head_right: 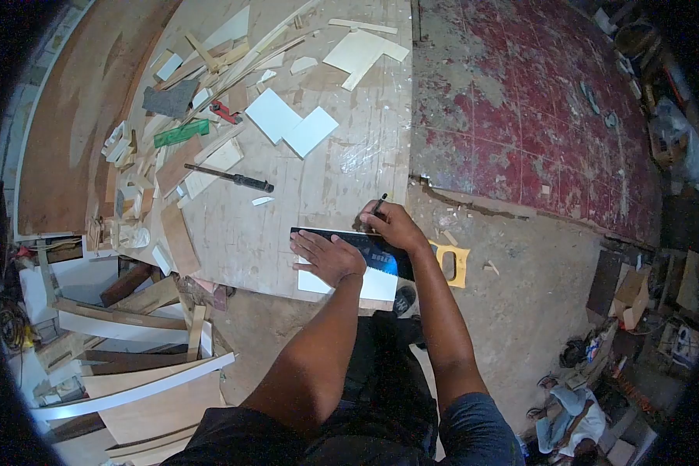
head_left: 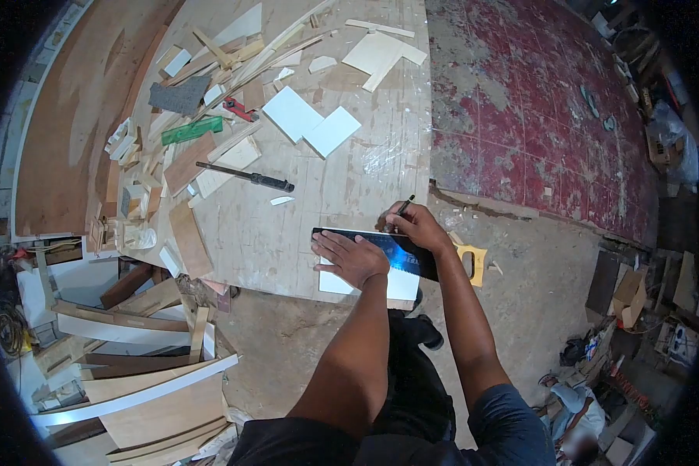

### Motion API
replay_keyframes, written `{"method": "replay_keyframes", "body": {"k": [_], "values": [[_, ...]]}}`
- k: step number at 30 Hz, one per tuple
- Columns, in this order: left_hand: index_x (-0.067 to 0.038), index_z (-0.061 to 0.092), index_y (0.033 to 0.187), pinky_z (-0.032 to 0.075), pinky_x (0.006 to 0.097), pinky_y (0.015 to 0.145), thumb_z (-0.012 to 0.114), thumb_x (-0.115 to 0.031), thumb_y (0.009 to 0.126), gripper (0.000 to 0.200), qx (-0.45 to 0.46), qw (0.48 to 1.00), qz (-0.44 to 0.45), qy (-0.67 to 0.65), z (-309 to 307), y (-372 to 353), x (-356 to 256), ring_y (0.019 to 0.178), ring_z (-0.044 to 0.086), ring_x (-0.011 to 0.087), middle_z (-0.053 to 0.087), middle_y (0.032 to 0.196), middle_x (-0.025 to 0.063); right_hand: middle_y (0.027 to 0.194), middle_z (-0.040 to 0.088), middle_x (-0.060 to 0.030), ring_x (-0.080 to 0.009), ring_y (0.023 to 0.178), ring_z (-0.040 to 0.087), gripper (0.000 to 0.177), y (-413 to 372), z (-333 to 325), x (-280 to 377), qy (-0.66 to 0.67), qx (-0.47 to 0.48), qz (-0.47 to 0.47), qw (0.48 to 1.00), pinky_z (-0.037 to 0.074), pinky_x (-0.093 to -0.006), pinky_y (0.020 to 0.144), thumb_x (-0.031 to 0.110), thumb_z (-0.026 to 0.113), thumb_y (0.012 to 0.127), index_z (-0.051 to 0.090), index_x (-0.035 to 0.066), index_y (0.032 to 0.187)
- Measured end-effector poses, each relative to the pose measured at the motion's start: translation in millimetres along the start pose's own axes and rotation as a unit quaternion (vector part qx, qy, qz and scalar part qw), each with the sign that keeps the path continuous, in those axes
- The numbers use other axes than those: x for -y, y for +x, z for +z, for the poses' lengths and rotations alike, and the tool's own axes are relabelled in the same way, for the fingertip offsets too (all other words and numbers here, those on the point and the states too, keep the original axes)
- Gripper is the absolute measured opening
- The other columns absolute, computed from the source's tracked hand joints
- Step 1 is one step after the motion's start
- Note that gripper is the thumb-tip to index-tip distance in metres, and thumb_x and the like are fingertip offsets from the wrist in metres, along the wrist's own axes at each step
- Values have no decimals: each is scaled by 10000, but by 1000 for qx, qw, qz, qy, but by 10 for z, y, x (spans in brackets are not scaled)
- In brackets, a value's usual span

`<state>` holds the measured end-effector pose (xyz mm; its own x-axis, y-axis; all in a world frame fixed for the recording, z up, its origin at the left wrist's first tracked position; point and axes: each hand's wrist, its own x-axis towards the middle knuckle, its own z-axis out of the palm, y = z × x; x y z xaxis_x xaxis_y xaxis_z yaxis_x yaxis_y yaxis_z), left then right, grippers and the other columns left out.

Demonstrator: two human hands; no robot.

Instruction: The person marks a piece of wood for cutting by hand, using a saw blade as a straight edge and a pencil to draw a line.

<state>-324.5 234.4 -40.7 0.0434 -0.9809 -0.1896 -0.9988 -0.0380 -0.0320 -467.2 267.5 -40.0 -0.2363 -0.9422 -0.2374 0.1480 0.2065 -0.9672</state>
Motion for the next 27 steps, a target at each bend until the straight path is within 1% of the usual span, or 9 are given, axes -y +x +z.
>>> {"method": "replay_keyframes", "body": {"k": [5, 7, 10, 16, 20, 22, 27], "values": [[72, 49, 1542, 13, 623, 1182, 310, -366, 997, 746, -9, 1000, 2, 7, 1, 2, -5, 1517, -44, 392, -27, 1640, 226, 892, 680, -33, -108, 836, 599, 128, -11, -9, 34, -18, 16, -3, 1000, 486, -287, 783, 123, 604, 979, 677, 17, 981], [62, 58, 1544, 14, 601, 1193, 317, -357, 1003, 732, 7, 1000, -4, 12, -43, -4, -16, 1519, -3, 385, -12, 1640, 219, 899, 683, -32, -110, 841, 599, 125, -5, -14, 25, -8, 25, 0, 1000, 487, -288, 788, 122, 600, 979, 671, 19, 985], [62, 57, 1544, 15, 601, 1193, 312, -358, 1007, 728, 21, 999, -5, 24, -75, -7, -23, 1518, 1, 385, -17, 1640, 219, 902, 683, -32, -112, 845, 600, 121, 0, -24, 5, -31, 25, 3, 999, 489, -292, 796, 121, 592, 983, 665, 25, 989], [60, 53, 1545, 2, 598, 1195, 304, -359, 1009, 726, 14, 1000, -5, 20, -79, -8, -26, 1519, -8, 380, -20, 1641, 218, 900, 679, -33, -114, 857, 605, 116, -8, -18, 11, -22, 28, -9, 999, 491, -291, 804, 119, 584, 985, 655, 28, 987], [55, 47, 1548, -9, 596, 1195, 294, -364, 1010, 726, 5, 1000, -4, 14, -29, -7, -15, 1520, -16, 376, -25, 1642, 213, 907, 679, -35, -118, 864, 608, 115, -2, -28, 10, -29, 32, 2, 999, 493, -293, 812, 121, 577, 988, 648, 31, 984], [53, 44, 1549, -15, 595, 1195, 288, -366, 1008, 726, -4, 1000, -5, -1, -9, -5, -14, 1521, -23, 374, -27, 1643, 211, 924, 680, -40, -121, 867, 609, 114, 20, -38, -53, -51, 33, -23, 998, 495, -299, 819, 127, 569, 993, 638, 36, 993], [58, 48, 1547, -19, 598, 1193, 293, -361, 1002, 730, -1, 1000, -5, -2, -8, 3, -7, 1521, -31, 375, -26, 1642, 214, 929, 672, -39, -119, 882, 606, 111, 20, -23, -2, -36, 32, -15, 999, 495, -301, 826, 126, 560, 998, 626, 38, 1017]]}}
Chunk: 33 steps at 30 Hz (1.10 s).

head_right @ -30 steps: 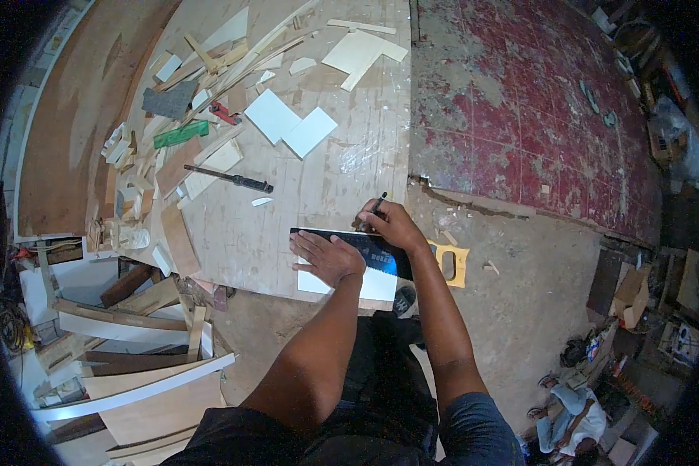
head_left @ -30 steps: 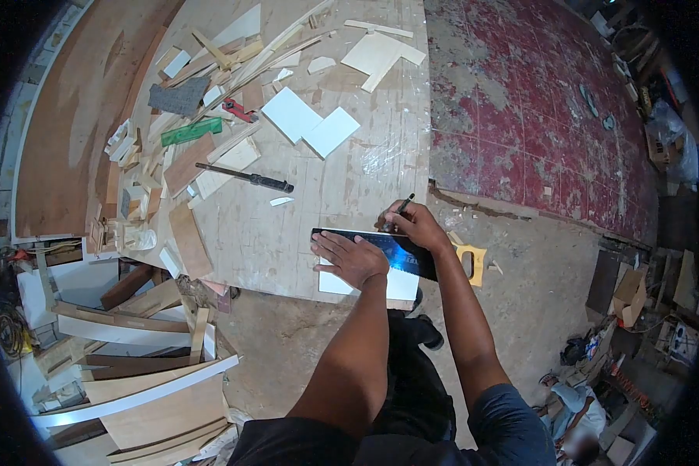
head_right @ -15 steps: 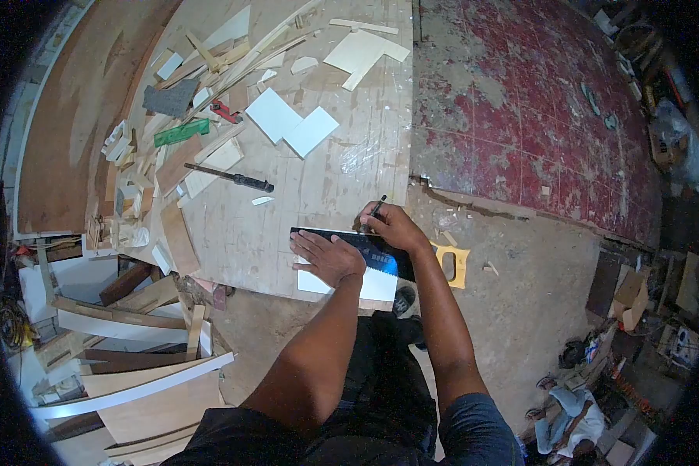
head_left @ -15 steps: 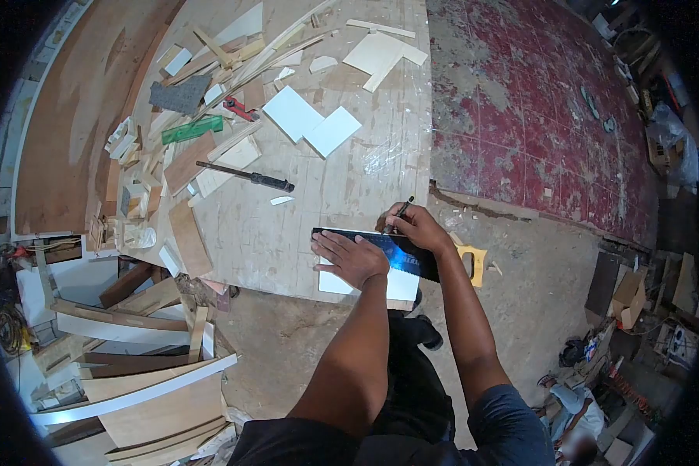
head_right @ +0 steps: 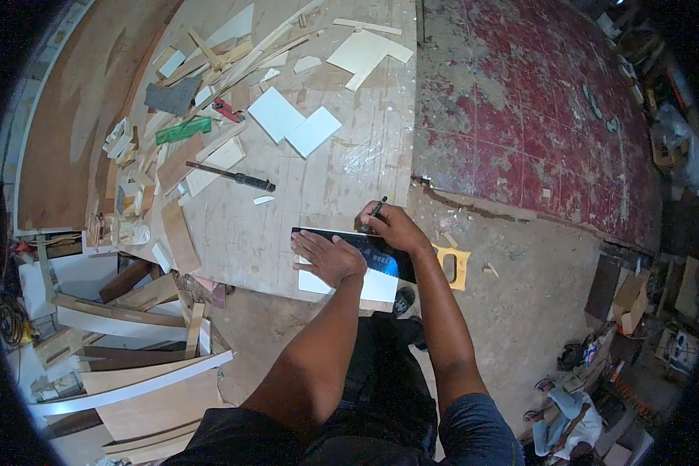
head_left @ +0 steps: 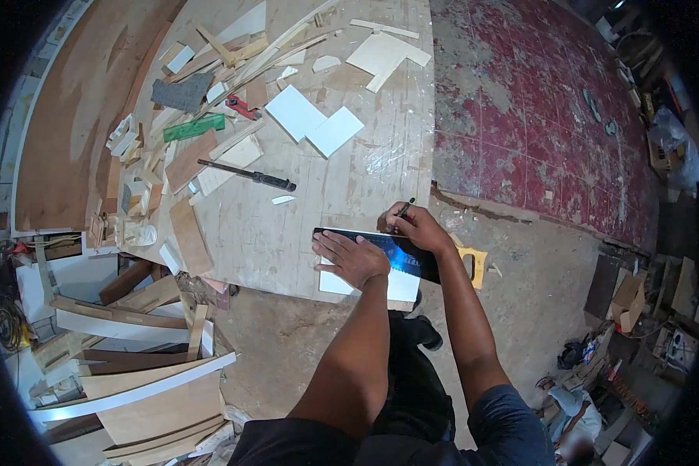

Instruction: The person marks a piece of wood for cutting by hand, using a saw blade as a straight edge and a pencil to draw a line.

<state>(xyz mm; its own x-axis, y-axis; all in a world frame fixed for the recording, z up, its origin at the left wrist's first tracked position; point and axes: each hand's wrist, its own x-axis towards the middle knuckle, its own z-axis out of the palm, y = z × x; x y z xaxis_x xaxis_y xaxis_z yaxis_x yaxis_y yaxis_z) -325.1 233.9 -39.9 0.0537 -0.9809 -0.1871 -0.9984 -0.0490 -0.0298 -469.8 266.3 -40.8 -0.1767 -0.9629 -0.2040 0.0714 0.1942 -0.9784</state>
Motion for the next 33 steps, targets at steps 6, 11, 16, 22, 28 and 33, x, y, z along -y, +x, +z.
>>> {"method": "replay_keyframes", "body": {"k": [6, 11, 16, 22, 28, 33], "values": [[61, 37, 1545, -8, 604, 1191, 294, -356, 1000, 733, 17, 1000, -1, 13, -35, -2, -4, 1520, -29, 381, -32, 1641, 219, 984, 649, -34, -119, 918, 599, 96, -6, -16, -11, 75, -5, 27, 997, 495, -294, 827, 68, 567, 985, 621, 32, 1055], [60, 23, 1545, -8, 604, 1191, 295, -355, 1002, 736, 7, 1000, 3, 4, -22, -2, 0, 1520, -27, 386, -34, 1641, 218, 994, 648, -36, -122, 931, 600, 109, -15, -6, 24, 43, 5, 8, 999, 491, -297, 851, 51, 573, 976, 621, 29, 1071], [60, 18, 1545, -14, 602, 1191, 297, -355, 1004, 737, 26, 1000, -2, 0, -67, -3, -8, 1520, -37, 379, -42, 1642, 212, 985, 659, -45, -130, 951, 607, 108, 0, 2, -39, 36, 4, -1, 999, 488, -302, 881, 43, 573, 968, 620, 21, 1062], [66, 24, 1543, -7, 608, 1190, 301, -353, 1002, 738, 19, 1000, 3, 4, -35, -3, 0, 1519, -32, 384, -40, 1641, 214, 953, 663, -41, -121, 926, 609, 104, -10, 13, 24, 44, -13, -4, 999, 490, -292, 859, 76, 587, 967, 630, 13, 1038], [79, 57, 1540, 22, 625, 1183, 286, -366, 998, 737, 5, 1000, 10, 10, -45, -11, 0, 1517, -35, 398, -25, 1639, 231, 877, 672, -19, -114, 863, 623, 141, -318, -87, 262, 9, -297, 6, 955, 499, -279, 784, 121, 637, 954, 663, -12, 915], [75, 52, 1541, 22, 624, 1183, 288, -361, 997, 736, -20, 1000, 10, 1, 34, 2, 3, 1519, -22, 392, -21, 1640, 226, 827, 697, -96, -241, 778, 675, 104, -870, -543, 397, -187, -400, -4, 897, 514, -336, 743, 125, 672, 921, 689, 23, 914]]}}
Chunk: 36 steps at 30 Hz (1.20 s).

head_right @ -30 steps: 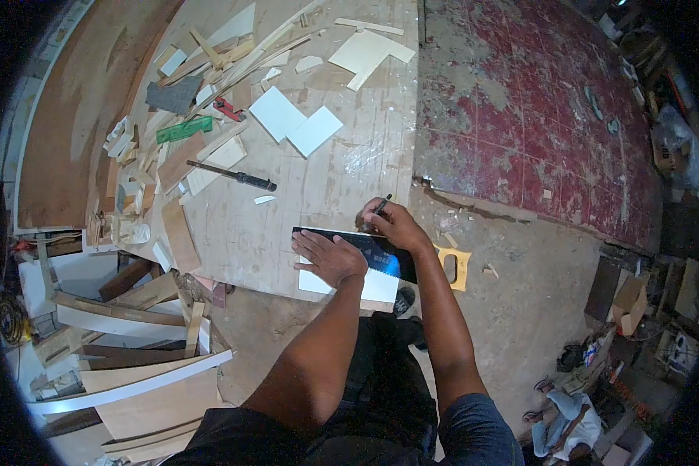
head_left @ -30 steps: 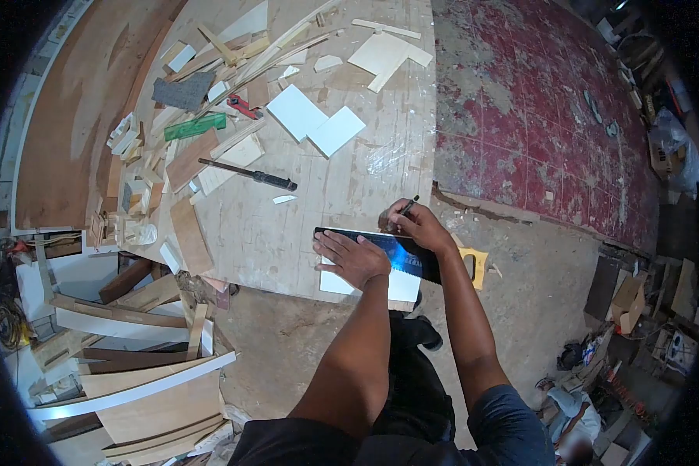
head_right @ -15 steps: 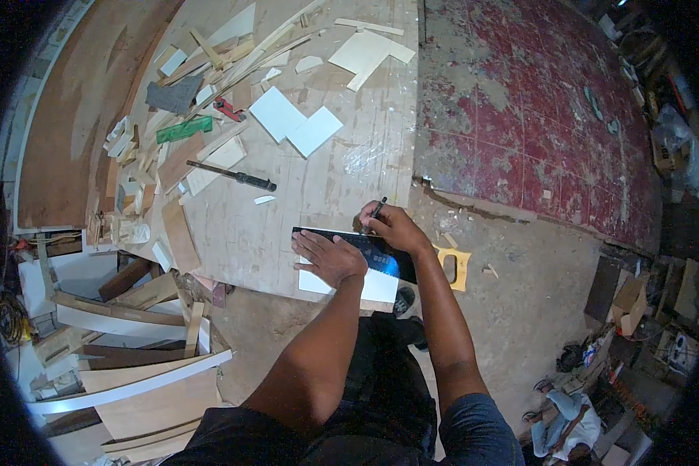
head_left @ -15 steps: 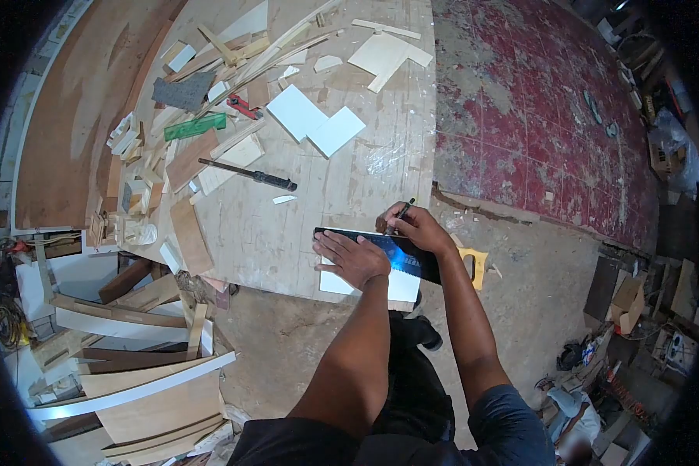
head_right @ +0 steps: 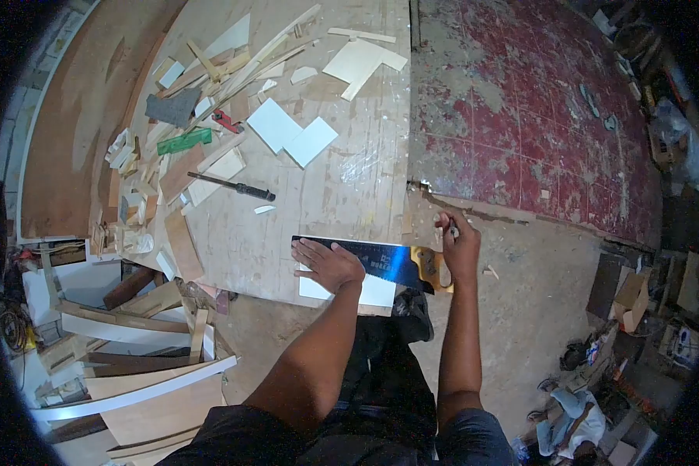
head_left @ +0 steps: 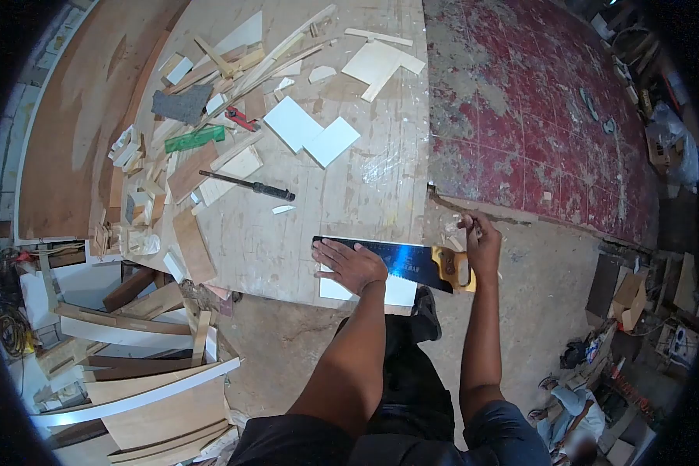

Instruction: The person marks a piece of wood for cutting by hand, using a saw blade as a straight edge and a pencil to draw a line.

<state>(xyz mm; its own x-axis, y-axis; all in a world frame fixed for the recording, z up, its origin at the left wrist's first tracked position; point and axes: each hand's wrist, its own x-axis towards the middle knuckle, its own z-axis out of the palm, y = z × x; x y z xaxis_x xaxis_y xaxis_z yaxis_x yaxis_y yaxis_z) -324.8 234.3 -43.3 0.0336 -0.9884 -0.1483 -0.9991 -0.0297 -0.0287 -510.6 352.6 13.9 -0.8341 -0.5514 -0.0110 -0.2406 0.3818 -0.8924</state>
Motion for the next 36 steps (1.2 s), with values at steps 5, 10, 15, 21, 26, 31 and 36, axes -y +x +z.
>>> {"method": "replay_keyframes", "body": {"k": [5, 10, 15, 21, 26, 31, 36], "values": [[60, 44, 1547, 28, 640, 1175, 294, -361, 987, 744, 4, 1000, -1, -5, -10, -12, -1, 1520, -21, 391, -18, 1643, 220, 816, 693, -163, -379, 780, 671, 160, 37, -203, -258, -299, 154, -78, 939, 530, -444, 696, 238, 682, 904, 686, 79, 888], [41, 74, 1552, 56, 695, 1141, 314, -367, 985, 739, -17, 1000, -7, -17, 21, -23, -4, 1515, 16, 402, 6, 1647, 205, 799, 698, -175, -380, 770, 684, 404, -96, 109, -432, -374, 254, -16, 892, 528, -501, 673, 478, 561, 939, 704, 112, 847], [22, 102, 1558, 100, 758, 1090, 354, -424, 978, 774, -41, 999, -1, -2, 76, -37, -7, 1499, 50, 449, 23, 1648, 199, 778, 702, -164, -387, 754, 685, 460, -274, 159, -477, -335, 182, 31, 924, 524, -511, 673, 513, 509, 960, 721, 126, 830], [37, 60, 1558, 49, 773, 1073, 391, -594, 927, 952, -41, 998, 23, -39, 63, -36, 53, 1482, -22, 511, -8, 1616, 301, 823, 699, -162, -384, 809, 674, 451, -702, 36, -421, -320, 138, 106, 931, 514, -508, 703, 505, 511, 961, 708, 114, 852], [73, 39, 1544, -55, 755, 1077, 456, -619, 899, 1034, -9, 983, 52, -177, 31, -21, 237, 1480, -83, 508, -13, 1612, 310, 787, 689, -176, -405, 772, 668, 438, -1570, 241, -277, -246, 22, 218, 944, 517, -491, 670, 485, 534, 962, 686, 83, 877], [59, 65, 1546, -25, 666, 1145, 620, -479, 867, 1029, -63, 920, 233, -310, 300, 180, 593, 1475, -58, 527, -3, 1605, 326, 832, 671, -244, -450, 805, 651, 413, -2453, 895, -20, -49, -82, 292, 952, 495, -501, 681, 416, 576, 972, 629, 20, 867], [55, 148, 1535, 35, 591, 1199, 580, -409, 919, 884, 24, 826, 525, -206, -149, 655, 722, 1484, 42, 488, 77, 1595, 320, 872, 667, -246, -431, 847, 663, 362, -2954, 1482, 96, 2, -117, 264, 957, 506, -461, 713, 354, 566, 995, 625, -1, 958]]}}
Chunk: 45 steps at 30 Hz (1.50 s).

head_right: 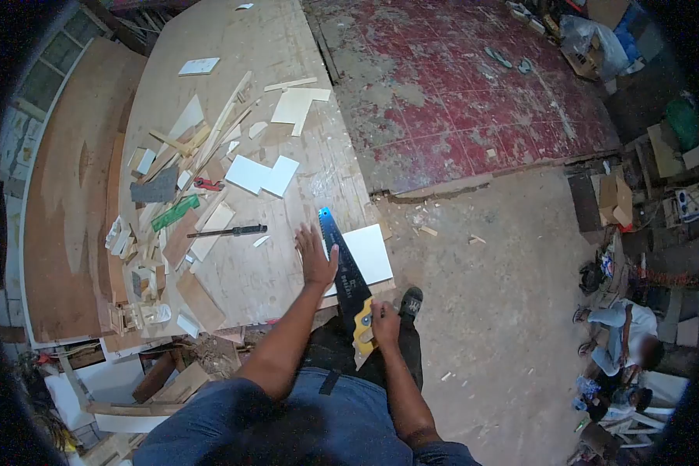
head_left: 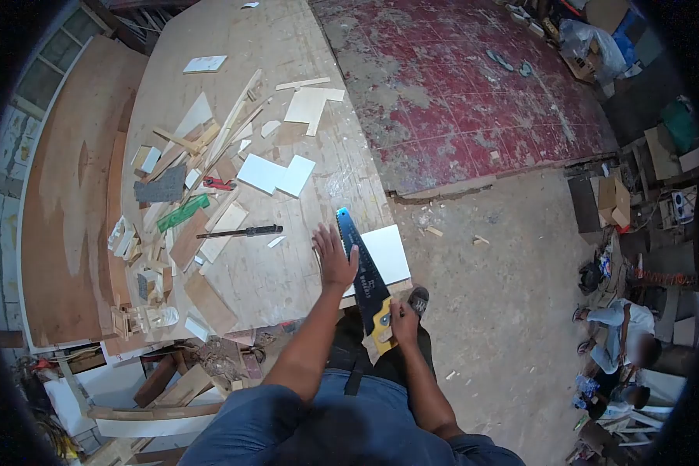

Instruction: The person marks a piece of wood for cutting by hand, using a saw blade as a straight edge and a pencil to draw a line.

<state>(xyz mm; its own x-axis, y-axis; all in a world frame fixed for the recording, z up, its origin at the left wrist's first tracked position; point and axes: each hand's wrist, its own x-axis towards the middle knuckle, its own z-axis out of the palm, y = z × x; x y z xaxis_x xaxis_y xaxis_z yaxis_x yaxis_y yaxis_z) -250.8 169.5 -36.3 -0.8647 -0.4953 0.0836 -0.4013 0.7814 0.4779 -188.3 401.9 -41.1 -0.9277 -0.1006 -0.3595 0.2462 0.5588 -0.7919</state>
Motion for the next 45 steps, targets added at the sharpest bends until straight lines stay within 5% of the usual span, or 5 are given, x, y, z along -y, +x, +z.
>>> {"method": "replay_keyframes", "body": {"k": [13, 28, 38, 40, 45], "values": [[-108, 170, 1579, 93, 552, 1203, 495, -534, 925, 846, 136, 974, 96, 155, -264, 61, 9, 1512, 123, 329, 128, 1649, 129, 863, 630, -210, -280, 813, 649, 356, -346, 237, -15, 68, 43, 83, 993, 489, -383, 741, 332, 514, 1032, 587, -16, 1004], [-140, 175, 1585, 108, 572, 1183, 509, -528, 924, 836, 148, 973, 89, 156, -233, 93, 19, 1504, 158, 337, 123, 1645, 162, 778, 557, -102, -147, 760, 532, 291, -482, 265, -71, 66, 42, 85, 993, 459, -323, 720, 244, 493, 1037, 559, -13, 917], [-144, 175, 1586, 102, 575, 1184, 487, -535, 925, 829, 150, 973, 92, 152, -207, 89, 44, 1495, 174, 343, 166, 1638, 142, 728, 497, -101, -142, 723, 482, 311, -513, 285, 18, 74, 24, 94, 993, 437, -330, 684, 246, 491, 1040, 513, -8, 862], [-161, 164, 1590, 93, 576, 1187, 480, -543, 927, 828, 155, 971, 90, 158, -206, 92, 39, 1498, 163, 342, 167, 1638, 136, 907, 656, -196, -277, 852, 645, 302, -508, 288, -42, 50, 36, 118, 991, 489, -376, 778, 271, 526, 1018, 613, -19, 1020], [-192, 147, 1595, 89, 577, 1188, 476, -544, 931, 821, 157, 969, 90, 168, -214, 89, 29, 1503, 152, 335, 156, 1642, 128, 830, 607, -149, -204, 791, 578, 317, -513, 252, 138, 52, 35, 143, 988, 468, -356, 733, 283, 510, 1031, 580, -15, 949]]}}
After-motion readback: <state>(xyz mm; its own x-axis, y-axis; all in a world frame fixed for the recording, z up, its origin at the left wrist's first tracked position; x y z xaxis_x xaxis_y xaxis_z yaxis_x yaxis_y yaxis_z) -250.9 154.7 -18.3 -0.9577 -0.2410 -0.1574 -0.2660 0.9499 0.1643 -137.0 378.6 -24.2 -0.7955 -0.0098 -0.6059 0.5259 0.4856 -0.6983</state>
